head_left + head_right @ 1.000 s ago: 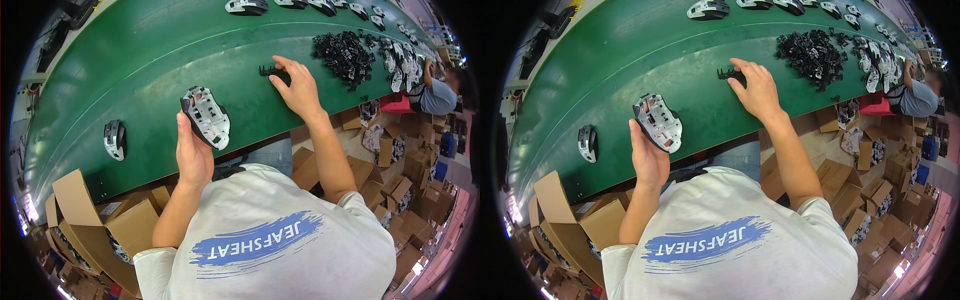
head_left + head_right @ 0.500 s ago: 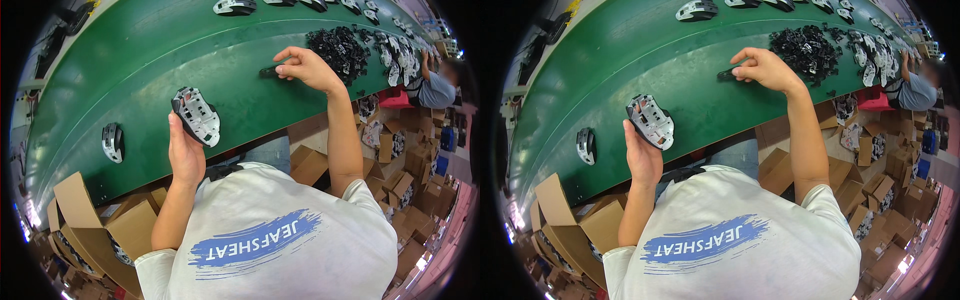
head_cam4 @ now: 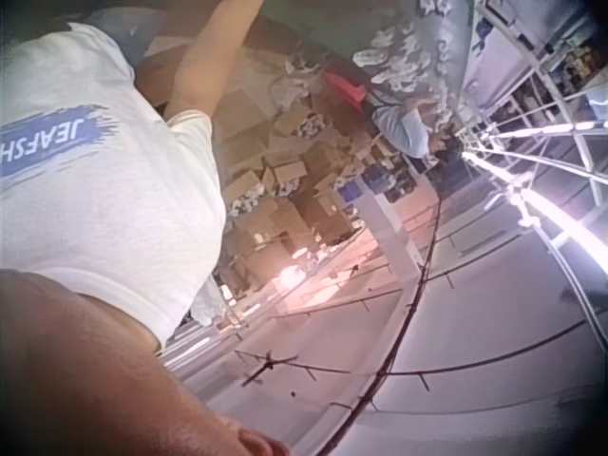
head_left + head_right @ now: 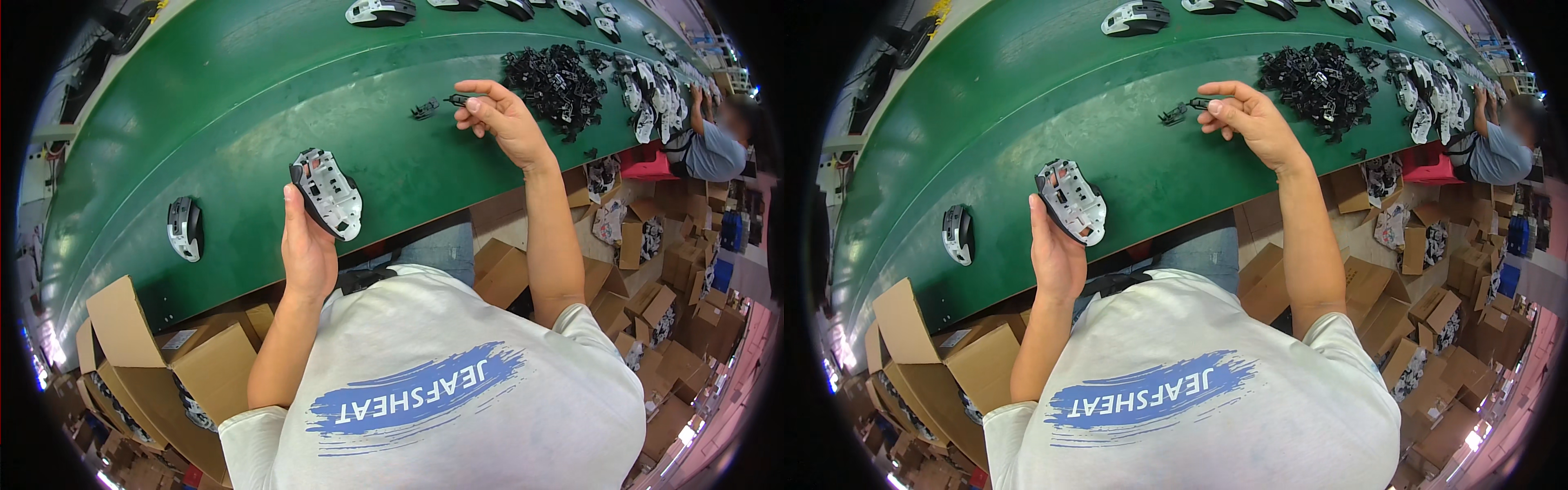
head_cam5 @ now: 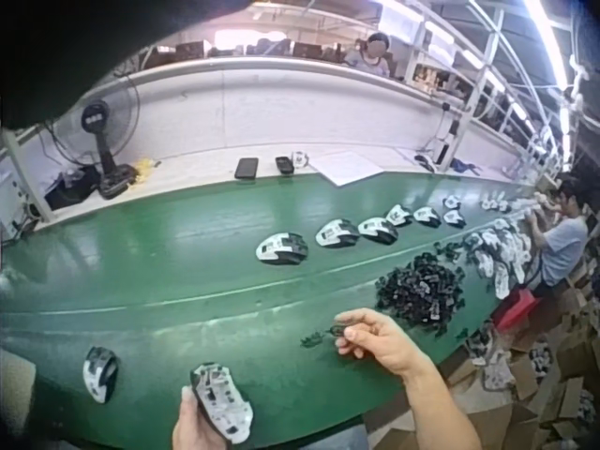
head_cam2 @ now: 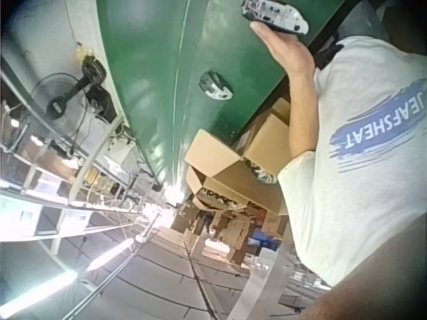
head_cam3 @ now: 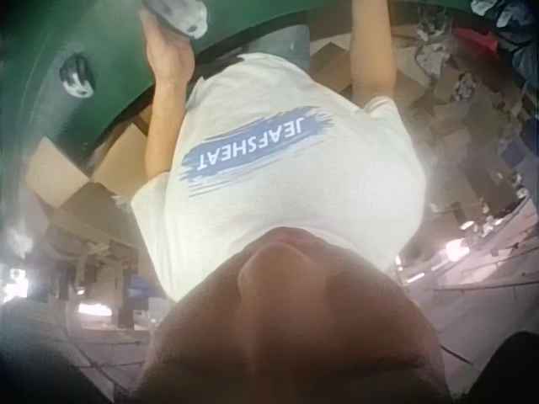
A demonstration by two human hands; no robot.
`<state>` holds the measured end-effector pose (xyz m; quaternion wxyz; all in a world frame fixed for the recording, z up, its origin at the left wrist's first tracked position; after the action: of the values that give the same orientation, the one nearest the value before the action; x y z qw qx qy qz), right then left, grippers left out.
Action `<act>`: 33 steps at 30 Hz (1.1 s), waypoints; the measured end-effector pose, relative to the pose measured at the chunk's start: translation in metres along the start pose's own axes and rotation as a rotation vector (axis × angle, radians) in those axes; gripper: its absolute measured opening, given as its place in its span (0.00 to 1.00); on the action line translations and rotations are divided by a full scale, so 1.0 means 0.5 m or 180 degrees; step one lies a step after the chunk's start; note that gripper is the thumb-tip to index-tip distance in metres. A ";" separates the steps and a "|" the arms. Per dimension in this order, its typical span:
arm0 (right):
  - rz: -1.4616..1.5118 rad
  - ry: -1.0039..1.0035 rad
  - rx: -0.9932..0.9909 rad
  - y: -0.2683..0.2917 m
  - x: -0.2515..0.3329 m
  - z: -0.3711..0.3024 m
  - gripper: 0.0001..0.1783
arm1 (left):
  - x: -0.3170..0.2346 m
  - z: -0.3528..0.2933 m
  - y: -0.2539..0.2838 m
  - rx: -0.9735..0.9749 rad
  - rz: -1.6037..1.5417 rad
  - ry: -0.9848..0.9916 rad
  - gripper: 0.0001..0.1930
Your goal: The person assembles computer mouse shells by taking small plastic components from the workbench and inserting them into the mouse casings by hand, then placing the assembled casings into a cardboard box.
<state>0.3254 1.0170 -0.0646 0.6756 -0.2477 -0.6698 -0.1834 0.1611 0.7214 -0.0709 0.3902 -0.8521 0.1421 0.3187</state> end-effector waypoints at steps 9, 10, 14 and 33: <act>-0.4166 0.1898 -0.0679 -0.009 0.062 -0.052 0.10 | 0.008 0.001 0.000 -0.0049 -0.0063 0.0007 0.31; -0.4320 0.2067 -0.0630 -0.026 0.063 -0.063 0.09 | 0.010 -0.001 0.004 -0.0074 -0.0076 0.0009 0.31; -0.4377 0.2150 -0.0538 -0.032 0.050 -0.086 0.10 | 0.011 -0.001 0.008 -0.0047 -0.0047 0.0058 0.30; -0.0887 0.1467 0.0331 -0.311 0.202 -0.138 0.06 | -0.022 -0.039 -0.082 0.0756 -0.0752 0.0212 0.36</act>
<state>0.2949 0.8596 0.0512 0.7902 -0.0699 -0.5345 -0.2915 0.1810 0.7334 -0.0306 0.5179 -0.8208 0.0905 0.2233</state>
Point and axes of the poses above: each hand's wrist, its own z-axis towards the middle knuckle, its own y-axis out of the back of the hand, x = y × z, the point moved 8 cm from there along z, towards the middle knuckle, and after that the axes turned 11 degrees about y, right-handed, at the moved point
